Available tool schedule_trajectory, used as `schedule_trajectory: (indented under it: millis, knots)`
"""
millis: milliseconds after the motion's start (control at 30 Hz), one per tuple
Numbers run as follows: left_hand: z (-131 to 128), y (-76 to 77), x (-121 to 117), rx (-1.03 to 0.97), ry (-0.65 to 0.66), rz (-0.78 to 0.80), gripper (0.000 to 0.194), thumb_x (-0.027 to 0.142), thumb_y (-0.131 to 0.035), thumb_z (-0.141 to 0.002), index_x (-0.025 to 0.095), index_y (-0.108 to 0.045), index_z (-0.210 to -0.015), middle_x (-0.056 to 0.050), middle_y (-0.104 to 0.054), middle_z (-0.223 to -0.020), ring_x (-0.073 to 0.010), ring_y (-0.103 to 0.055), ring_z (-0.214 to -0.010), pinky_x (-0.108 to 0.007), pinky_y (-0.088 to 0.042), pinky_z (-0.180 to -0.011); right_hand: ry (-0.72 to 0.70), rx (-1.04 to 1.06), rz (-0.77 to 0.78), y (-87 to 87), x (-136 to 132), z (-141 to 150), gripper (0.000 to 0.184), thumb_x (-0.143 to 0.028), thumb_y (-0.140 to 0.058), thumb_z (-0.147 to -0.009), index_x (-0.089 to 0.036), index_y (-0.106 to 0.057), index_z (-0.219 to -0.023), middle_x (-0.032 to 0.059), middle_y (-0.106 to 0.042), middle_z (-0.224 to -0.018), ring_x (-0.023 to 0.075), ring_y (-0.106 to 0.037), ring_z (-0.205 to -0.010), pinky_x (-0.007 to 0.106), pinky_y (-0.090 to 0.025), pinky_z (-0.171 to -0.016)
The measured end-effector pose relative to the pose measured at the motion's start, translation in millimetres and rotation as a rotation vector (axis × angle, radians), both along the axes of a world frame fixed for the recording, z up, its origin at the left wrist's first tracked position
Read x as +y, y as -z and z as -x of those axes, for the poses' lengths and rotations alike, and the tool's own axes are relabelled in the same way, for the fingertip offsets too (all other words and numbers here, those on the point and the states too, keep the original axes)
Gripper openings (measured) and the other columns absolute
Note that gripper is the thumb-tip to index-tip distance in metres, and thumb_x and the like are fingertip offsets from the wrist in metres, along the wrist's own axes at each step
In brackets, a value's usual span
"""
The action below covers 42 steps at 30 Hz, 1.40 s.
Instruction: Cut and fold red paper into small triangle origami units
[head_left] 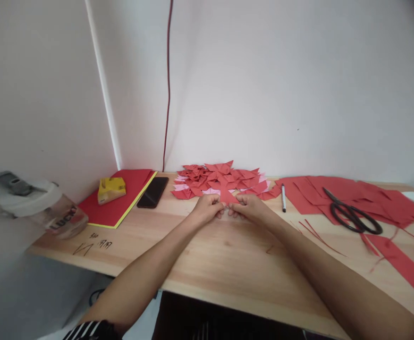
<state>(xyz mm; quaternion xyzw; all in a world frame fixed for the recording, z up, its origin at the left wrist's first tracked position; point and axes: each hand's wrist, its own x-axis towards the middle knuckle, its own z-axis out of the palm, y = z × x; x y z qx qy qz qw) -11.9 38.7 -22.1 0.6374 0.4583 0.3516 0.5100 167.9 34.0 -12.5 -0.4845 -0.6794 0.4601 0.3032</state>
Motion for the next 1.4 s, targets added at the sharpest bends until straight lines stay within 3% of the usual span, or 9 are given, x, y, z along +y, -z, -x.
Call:
schedule_trajectory:
  millis: [267, 833, 1033, 1400]
  knots:
    - [10, -6.1, 4, 0.015, 0.063, 0.032, 0.022, 0.018, -0.063, -0.076, 0.012, -0.052, -0.057, 0.000, -0.060, -0.052, -0.0076, -0.055, -0.042, -0.018, -0.034, -0.044, -0.014, -0.005, 0.043, -5.5, -5, 1, 0.019, -0.034, -0.066, -0.075, -0.016, -0.067, -0.067, 0.0073, -0.075, -0.075, 0.0104, -0.059, -0.054, 0.019, -0.040, -0.045]
    - [21, -18.1, 1, 0.051, 0.109, 0.076, 0.017, 0.011, -0.058, -0.080, 0.009, -0.059, -0.063, -0.003, -0.065, -0.059, -0.0049, -0.053, -0.041, -0.016, -0.029, -0.040, -0.021, 0.016, 0.063, 10.0, 6, -4, 0.019, -0.033, -0.070, -0.074, -0.016, -0.065, -0.069, 0.0085, -0.076, -0.078, 0.0094, -0.060, -0.055, 0.017, -0.038, -0.042]
    - [21, -12.6, 5, 0.046, 0.092, 0.092, 0.017, 0.011, -0.058, -0.080, 0.009, -0.058, -0.062, -0.003, -0.064, -0.058, -0.0047, -0.053, -0.040, -0.016, -0.028, -0.038, -0.048, 0.037, 0.074, 11.2, 7, -6, 0.015, -0.031, -0.069, -0.075, -0.016, -0.066, -0.071, 0.0083, -0.076, -0.082, 0.0115, -0.065, -0.064, 0.016, -0.040, -0.044]
    - [21, -5.4, 10, 0.022, 0.063, 0.093, 0.019, 0.011, -0.058, -0.082, 0.009, -0.058, -0.063, -0.003, -0.064, -0.057, -0.0056, -0.056, -0.042, -0.015, -0.035, -0.040, -0.014, 0.053, 0.012, 15.0, 9, -6, 0.029, -0.043, -0.067, -0.076, -0.015, -0.066, -0.072, 0.0099, -0.075, -0.081, 0.0094, -0.059, -0.057, 0.018, -0.039, -0.043]
